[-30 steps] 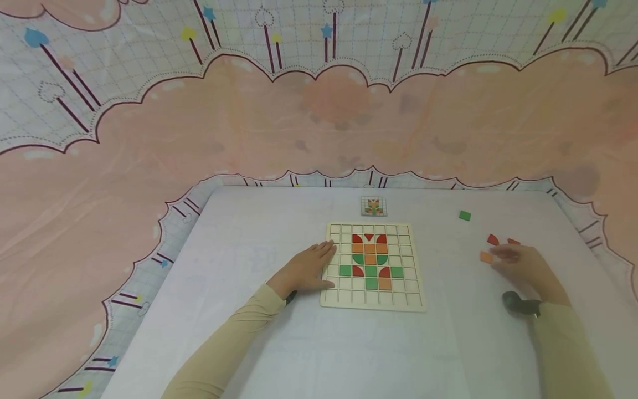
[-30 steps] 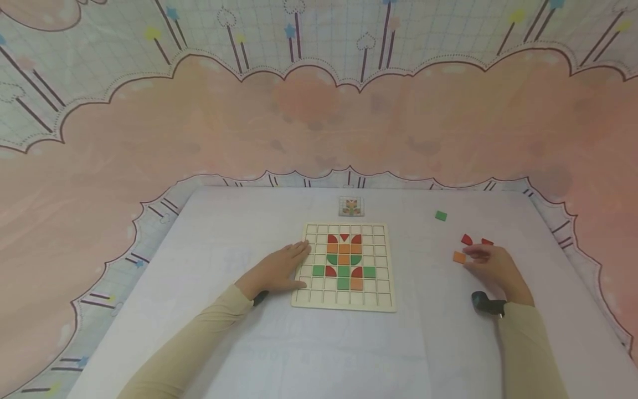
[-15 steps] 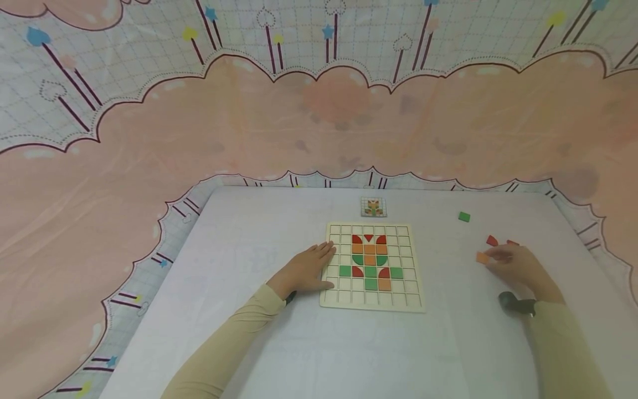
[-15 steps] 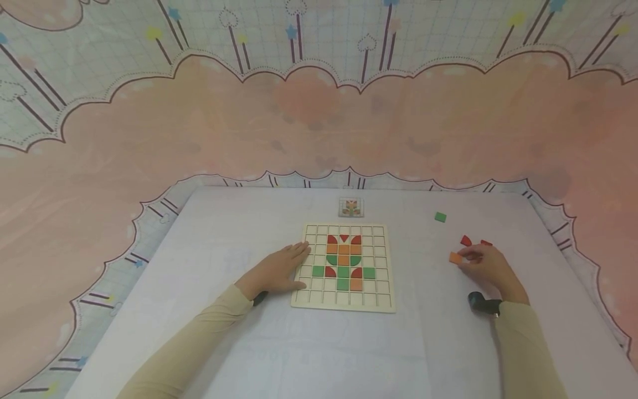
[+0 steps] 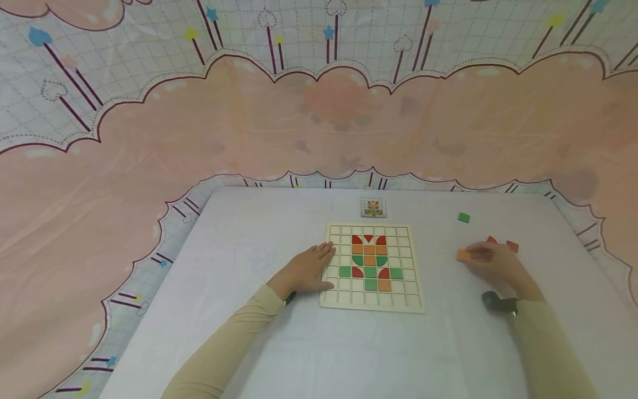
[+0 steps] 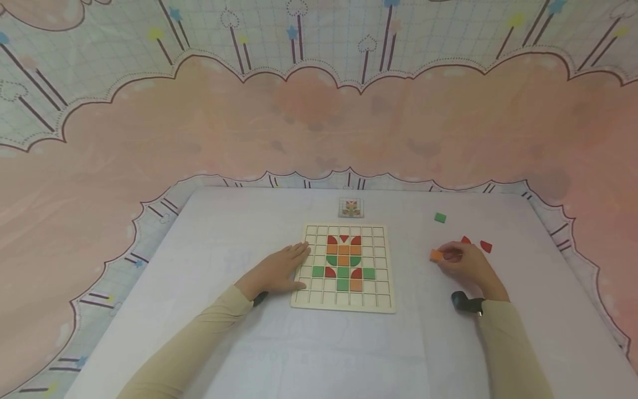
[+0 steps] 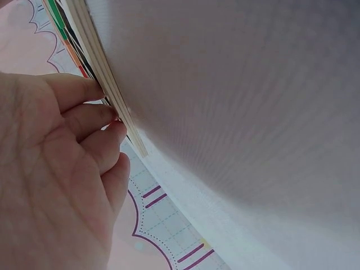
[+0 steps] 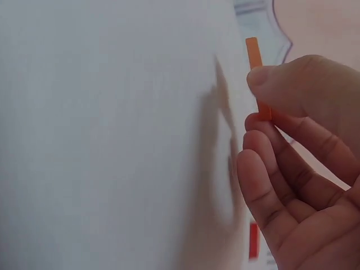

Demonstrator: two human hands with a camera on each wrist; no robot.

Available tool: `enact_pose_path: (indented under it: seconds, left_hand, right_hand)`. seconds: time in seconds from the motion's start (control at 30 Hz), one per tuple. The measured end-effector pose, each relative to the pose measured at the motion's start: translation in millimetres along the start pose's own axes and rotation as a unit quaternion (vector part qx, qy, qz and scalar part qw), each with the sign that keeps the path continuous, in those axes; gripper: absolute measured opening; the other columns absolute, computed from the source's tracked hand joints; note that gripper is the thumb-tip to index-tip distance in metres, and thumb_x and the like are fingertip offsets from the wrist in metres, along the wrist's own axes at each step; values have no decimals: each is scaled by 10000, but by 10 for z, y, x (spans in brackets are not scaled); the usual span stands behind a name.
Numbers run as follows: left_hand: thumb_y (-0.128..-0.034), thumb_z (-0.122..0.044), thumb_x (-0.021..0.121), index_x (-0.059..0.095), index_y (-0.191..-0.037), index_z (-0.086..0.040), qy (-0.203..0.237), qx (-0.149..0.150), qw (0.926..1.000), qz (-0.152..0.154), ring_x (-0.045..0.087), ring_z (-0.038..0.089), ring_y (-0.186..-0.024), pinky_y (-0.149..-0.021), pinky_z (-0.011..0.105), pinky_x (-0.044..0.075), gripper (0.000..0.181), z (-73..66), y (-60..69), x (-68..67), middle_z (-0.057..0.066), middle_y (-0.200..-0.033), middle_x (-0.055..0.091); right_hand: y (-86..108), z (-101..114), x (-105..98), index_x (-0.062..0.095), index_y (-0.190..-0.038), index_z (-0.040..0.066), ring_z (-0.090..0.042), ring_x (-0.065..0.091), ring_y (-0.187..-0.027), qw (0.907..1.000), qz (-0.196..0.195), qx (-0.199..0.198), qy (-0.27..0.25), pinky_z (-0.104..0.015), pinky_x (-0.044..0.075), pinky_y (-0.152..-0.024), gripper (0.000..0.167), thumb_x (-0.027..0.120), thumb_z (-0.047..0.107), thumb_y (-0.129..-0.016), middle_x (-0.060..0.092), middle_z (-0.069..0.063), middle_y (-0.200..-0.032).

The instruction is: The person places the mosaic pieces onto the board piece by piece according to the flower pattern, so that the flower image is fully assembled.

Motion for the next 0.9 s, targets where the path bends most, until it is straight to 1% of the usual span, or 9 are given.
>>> enact_pose_path:
  seconds: [0.13, 0.23, 0.43, 0.53, 0.63, 0.8, 0.9]
  left_hand:
    - [-875, -573, 523, 210, -1496, -44, -41, -15, 10000, 15, 184, 219, -1463, -1200, 345, 205, 874, -1, 11, -5, 104, -1577, 184]
    - [-875, -574, 522, 215, -1495, -44, -65, -12, 10000, 4, 189, 219, -1462, -1199, 344, 207, 872, -1, 16, -10, 106, -1575, 189]
    - [-874, -574, 525, 220, -1493, -38, -75, 20, 10000, -20, 193, 223, -1460, -1198, 346, 212, 873, -6, 15, -16, 112, -1573, 194]
    - [-875, -571, 527, 223, -1492, -36, -41, 35, 10000, -22, 194, 225, -1460, -1197, 348, 215, 872, -9, 14, -16, 113, -1573, 196]
    - [-875, -570, 528, 221, -1491, -33, -22, 44, 10000, -16, 190, 228, -1461, -1198, 350, 211, 873, -10, 14, -15, 116, -1573, 194]
    - [-873, -572, 530, 216, -1493, -37, -35, 44, 10000, -27, 186, 226, -1462, -1201, 350, 203, 877, -5, 10, -10, 112, -1574, 190]
    - [-873, -576, 527, 213, -1495, -40, -53, 56, 10000, -36, 184, 225, -1462, -1201, 350, 200, 879, -1, 5, -5, 109, -1574, 188]
  right_hand:
    - [-61, 217, 77, 644, -1113, 32, -268, 596, -961, 9997, 39, -128, -199, -294, 526, -793, 341, 694, 232, -841, 661, -153, -1060]
    - [-114, 422, 162, 658, -1087, 44, -239, 593, -948, 9986, 140, -292, -407, -241, 510, -780, 300, 700, 198, -833, 664, -137, -1064]
    - [-191, 816, 402, 666, -1059, 34, -203, 580, -927, 9940, 406, -639, -792, -233, 510, -786, 263, 703, 135, -819, 665, -114, -1042]
    - [-216, 1019, 535, 672, -1032, 32, -183, 568, -888, 9912, 523, -794, -921, -190, 505, -756, 259, 725, 126, -797, 656, -98, -986]
    - [-223, 1228, 667, 677, -1005, 31, -168, 551, -849, 9882, 638, -962, -1008, -172, 502, -736, 247, 737, 112, -779, 640, -80, -933]
    - [-202, 1563, 865, 677, -964, 19, -130, 545, -808, 9807, 749, -1441, -1087, -198, 511, -732, 240, 760, 116, -761, 647, -72, -897]
    - [-175, 1739, 979, 669, -947, -4, -109, 553, -773, 9729, 875, -1758, -1223, -211, 522, -704, 242, 767, 105, -755, 652, -88, -877]
Point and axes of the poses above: each hand's wrist, its own y-axis away from the middle knuckle, its own x-axis out of the palm, z = x × y, the point moved 9 cm from there along -y, towards the middle knuckle
